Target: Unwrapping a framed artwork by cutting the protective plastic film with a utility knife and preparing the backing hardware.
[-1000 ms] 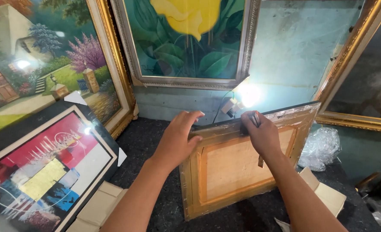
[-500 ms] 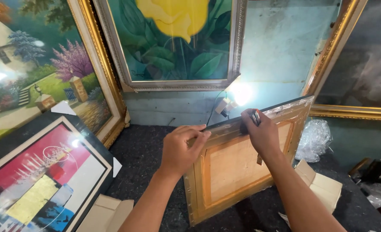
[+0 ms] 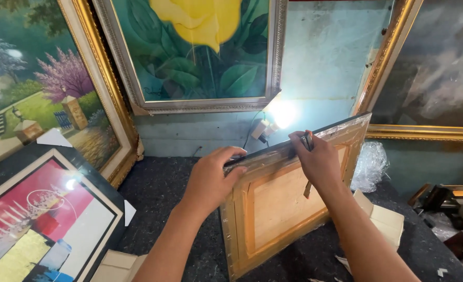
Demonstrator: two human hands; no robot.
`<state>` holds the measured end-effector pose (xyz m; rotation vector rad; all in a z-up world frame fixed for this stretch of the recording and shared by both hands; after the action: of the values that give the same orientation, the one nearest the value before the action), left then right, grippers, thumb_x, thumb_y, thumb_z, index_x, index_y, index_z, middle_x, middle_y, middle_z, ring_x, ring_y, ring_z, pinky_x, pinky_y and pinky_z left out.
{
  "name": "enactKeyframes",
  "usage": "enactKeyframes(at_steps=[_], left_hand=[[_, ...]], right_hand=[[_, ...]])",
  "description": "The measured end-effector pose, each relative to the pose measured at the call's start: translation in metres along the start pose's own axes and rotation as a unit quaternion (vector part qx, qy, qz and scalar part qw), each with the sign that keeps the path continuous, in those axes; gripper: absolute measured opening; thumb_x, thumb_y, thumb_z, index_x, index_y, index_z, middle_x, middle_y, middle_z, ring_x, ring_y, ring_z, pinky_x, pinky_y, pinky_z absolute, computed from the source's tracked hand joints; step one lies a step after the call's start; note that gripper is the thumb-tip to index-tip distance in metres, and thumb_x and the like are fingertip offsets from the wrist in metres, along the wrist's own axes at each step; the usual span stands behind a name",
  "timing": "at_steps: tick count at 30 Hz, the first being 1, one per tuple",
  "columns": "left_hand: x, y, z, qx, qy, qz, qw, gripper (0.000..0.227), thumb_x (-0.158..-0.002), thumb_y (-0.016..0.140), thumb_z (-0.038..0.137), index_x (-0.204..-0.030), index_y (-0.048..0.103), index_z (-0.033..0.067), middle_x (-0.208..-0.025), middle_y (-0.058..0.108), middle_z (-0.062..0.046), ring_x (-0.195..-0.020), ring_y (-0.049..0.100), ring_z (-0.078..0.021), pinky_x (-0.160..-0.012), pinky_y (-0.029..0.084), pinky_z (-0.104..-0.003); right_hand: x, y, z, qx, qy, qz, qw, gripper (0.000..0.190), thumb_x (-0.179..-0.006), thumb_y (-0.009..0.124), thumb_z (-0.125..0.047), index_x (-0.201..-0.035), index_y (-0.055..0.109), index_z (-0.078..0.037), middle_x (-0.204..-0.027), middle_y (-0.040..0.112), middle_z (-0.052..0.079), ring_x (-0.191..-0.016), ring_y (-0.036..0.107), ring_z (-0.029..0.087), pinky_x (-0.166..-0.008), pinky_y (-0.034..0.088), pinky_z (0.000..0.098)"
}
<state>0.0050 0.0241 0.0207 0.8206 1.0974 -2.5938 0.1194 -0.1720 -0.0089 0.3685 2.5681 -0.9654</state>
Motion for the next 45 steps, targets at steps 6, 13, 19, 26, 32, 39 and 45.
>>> enactKeyframes(at_steps=[6, 13, 19, 26, 32, 39, 45], left_hand=[[0.000, -0.004, -0.007, 0.017, 0.034, -0.035, 0.999, 0.040, -0.074, 0.058, 0.008, -0.113, 0.057, 0.0038, -0.109, 0.059, -0.021, -0.099, 0.054, -0.0418, -0.081, 0.046, -0.047], [-0.004, 0.017, -0.034, 0.042, 0.130, 0.124, 0.983, 0.019, -0.078, 0.060, 0.010, -0.095, 0.069, 0.0112, -0.088, 0.068, -0.009, -0.083, 0.064, -0.0299, -0.066, 0.053, -0.035], [-0.005, 0.024, -0.039, 0.016, 0.213, 0.201, 0.956, 0.013, -0.080, 0.059, 0.011, -0.088, 0.069, 0.0139, -0.085, 0.069, -0.004, -0.081, 0.065, -0.0238, -0.066, 0.053, -0.030], [-0.010, 0.024, -0.037, -0.004, 0.251, 0.220, 0.943, 0.009, -0.078, 0.061, 0.010, -0.081, 0.069, 0.0148, -0.076, 0.068, -0.002, -0.072, 0.066, -0.0215, -0.058, 0.054, -0.028], [-0.013, 0.022, -0.042, 0.004, 0.254, 0.223, 0.941, 0.008, -0.078, 0.062, 0.011, -0.079, 0.069, 0.0152, -0.074, 0.068, -0.001, -0.070, 0.066, -0.0215, -0.056, 0.054, -0.027], [-0.012, 0.018, -0.038, -0.023, 0.253, 0.203, 0.946, 0.007, -0.078, 0.062, 0.011, -0.077, 0.069, 0.0141, -0.070, 0.067, -0.002, -0.066, 0.066, -0.0214, -0.053, 0.053, -0.028], [-0.024, -0.009, -0.007, -0.036, 0.004, 0.060, 0.998, 0.023, -0.076, 0.056, 0.034, -0.075, 0.066, 0.0136, -0.068, 0.066, -0.009, -0.067, 0.065, -0.0314, -0.055, 0.051, -0.037]], right_hand=[[0.032, 0.008, -0.038, -0.160, -0.304, 0.041, 0.938, 0.017, -0.070, 0.071, -0.013, -0.086, 0.070, -0.020, -0.089, 0.057, 0.005, -0.087, 0.059, 0.030, -0.074, 0.048, 0.0394], [0.031, 0.030, -0.044, -0.141, -0.402, 0.002, 0.905, 0.035, -0.064, 0.071, -0.003, -0.094, 0.070, -0.021, -0.096, 0.059, 0.007, -0.082, 0.062, 0.032, -0.068, 0.051, 0.0410], [0.028, 0.038, -0.040, -0.171, -0.363, 0.005, 0.916, 0.026, -0.068, 0.071, -0.006, -0.090, 0.071, -0.022, -0.087, 0.058, 0.004, -0.074, 0.063, 0.028, -0.063, 0.052, 0.0371], [0.020, 0.050, -0.027, -0.170, -0.338, 0.044, 0.925, 0.024, -0.069, 0.066, -0.005, -0.081, 0.072, -0.024, -0.081, 0.059, -0.002, -0.067, 0.062, 0.022, -0.063, 0.050, 0.0323], [0.019, 0.057, -0.028, -0.196, -0.339, 0.056, 0.918, 0.020, -0.068, 0.066, -0.002, -0.075, 0.071, -0.020, -0.078, 0.060, -0.001, -0.065, 0.062, 0.022, -0.061, 0.050, 0.0314], [0.021, 0.060, -0.024, -0.205, -0.358, 0.094, 0.906, 0.023, -0.069, 0.063, 0.005, -0.073, 0.071, -0.016, -0.076, 0.054, 0.003, -0.064, 0.060, 0.023, -0.060, 0.049, 0.0315], [0.023, 0.070, -0.023, -0.185, -0.337, 0.125, 0.915, 0.027, -0.069, 0.060, 0.005, -0.076, 0.071, -0.018, -0.078, 0.049, 0.002, -0.063, 0.057, 0.024, -0.063, 0.048, 0.0330]])
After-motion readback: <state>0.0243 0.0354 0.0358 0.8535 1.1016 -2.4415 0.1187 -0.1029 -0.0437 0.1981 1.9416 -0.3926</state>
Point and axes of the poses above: each hand's wrist, its own x-axis away from the middle knuckle, its own y-axis out of the palm, z = x × y, the point moved 2 cm from there along -x, towards the middle knuckle
